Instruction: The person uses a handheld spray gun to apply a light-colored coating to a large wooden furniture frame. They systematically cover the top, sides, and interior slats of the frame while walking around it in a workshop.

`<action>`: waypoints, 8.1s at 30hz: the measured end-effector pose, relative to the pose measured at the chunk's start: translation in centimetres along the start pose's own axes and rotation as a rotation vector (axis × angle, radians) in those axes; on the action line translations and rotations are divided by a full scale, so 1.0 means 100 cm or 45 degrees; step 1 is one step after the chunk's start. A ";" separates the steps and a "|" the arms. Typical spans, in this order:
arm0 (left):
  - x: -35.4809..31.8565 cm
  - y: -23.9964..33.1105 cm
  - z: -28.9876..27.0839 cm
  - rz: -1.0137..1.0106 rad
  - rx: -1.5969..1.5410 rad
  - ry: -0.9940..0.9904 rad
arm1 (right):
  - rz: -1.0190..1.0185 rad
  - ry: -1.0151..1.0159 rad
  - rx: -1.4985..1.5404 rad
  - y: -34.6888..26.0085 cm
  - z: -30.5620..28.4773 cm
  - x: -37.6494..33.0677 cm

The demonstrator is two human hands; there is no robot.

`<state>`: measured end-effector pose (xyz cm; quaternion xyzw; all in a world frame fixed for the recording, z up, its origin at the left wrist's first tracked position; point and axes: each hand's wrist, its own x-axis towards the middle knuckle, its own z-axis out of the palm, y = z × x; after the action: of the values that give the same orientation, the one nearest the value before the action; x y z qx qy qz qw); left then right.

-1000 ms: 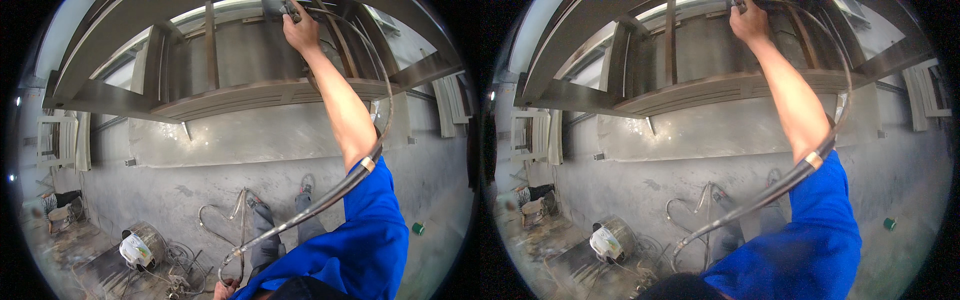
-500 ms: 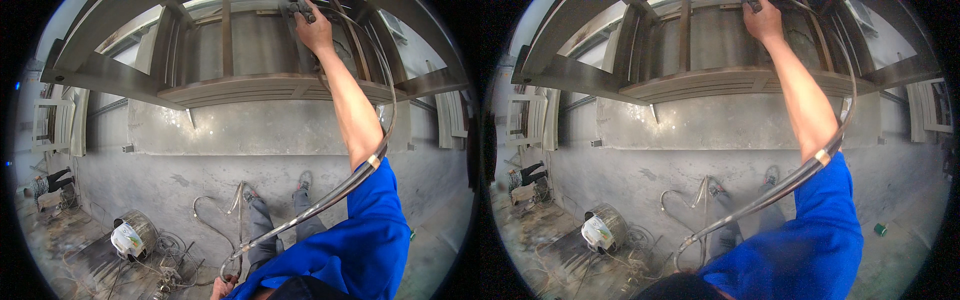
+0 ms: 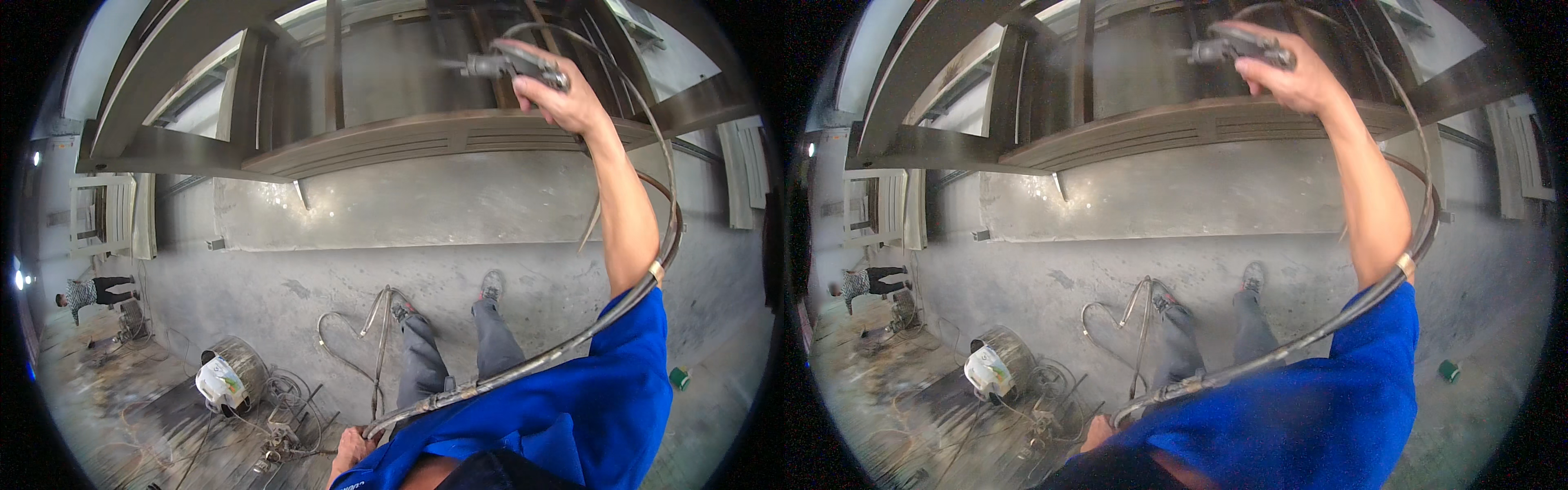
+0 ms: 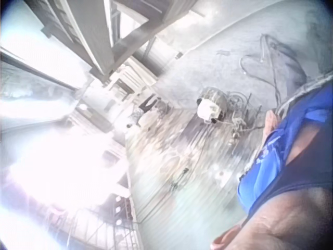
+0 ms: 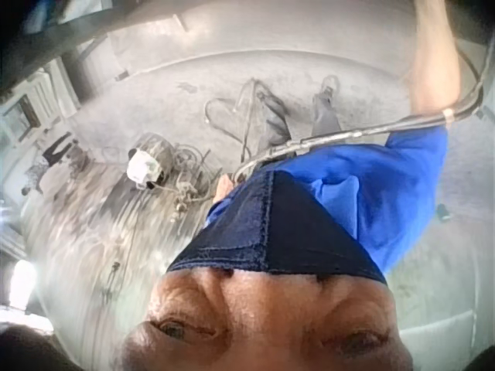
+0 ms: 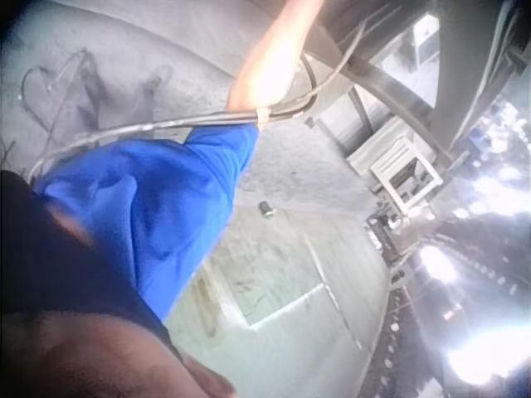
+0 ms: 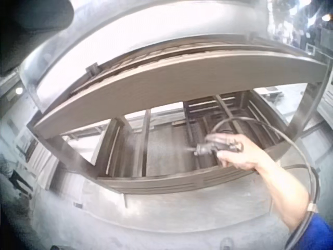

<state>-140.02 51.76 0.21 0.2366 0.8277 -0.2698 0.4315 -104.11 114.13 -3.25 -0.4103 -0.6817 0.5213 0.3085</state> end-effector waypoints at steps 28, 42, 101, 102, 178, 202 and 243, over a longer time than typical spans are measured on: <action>0.060 -0.012 -0.019 0.082 -0.356 -0.185 | 0.231 0.792 -0.097 0.070 0.121 0.233; 0.044 0.005 0.017 0.100 -0.507 -0.088 | -0.191 0.516 -0.244 -0.004 0.150 0.176; -0.105 0.219 0.200 -0.346 -0.788 0.362 | -0.255 0.166 -0.173 0.061 0.082 0.241; -0.104 0.216 0.199 -0.326 -0.841 0.392 | -0.308 0.186 -0.137 0.057 0.077 0.242; 0.017 0.083 0.067 0.041 -0.301 0.000 | -0.014 1.115 -0.007 0.056 -0.037 0.163; -0.014 0.244 0.090 0.205 -0.022 0.006 | -0.379 1.624 -0.345 0.246 -0.392 0.057; -0.217 0.312 0.315 0.109 -0.191 0.162 | 0.031 0.404 0.668 0.169 -0.275 -0.338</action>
<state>-90.86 51.00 -4.25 0.2555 0.8604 -0.1730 0.4056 -60.79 98.91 -11.99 -0.4008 -0.4622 0.6128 0.5002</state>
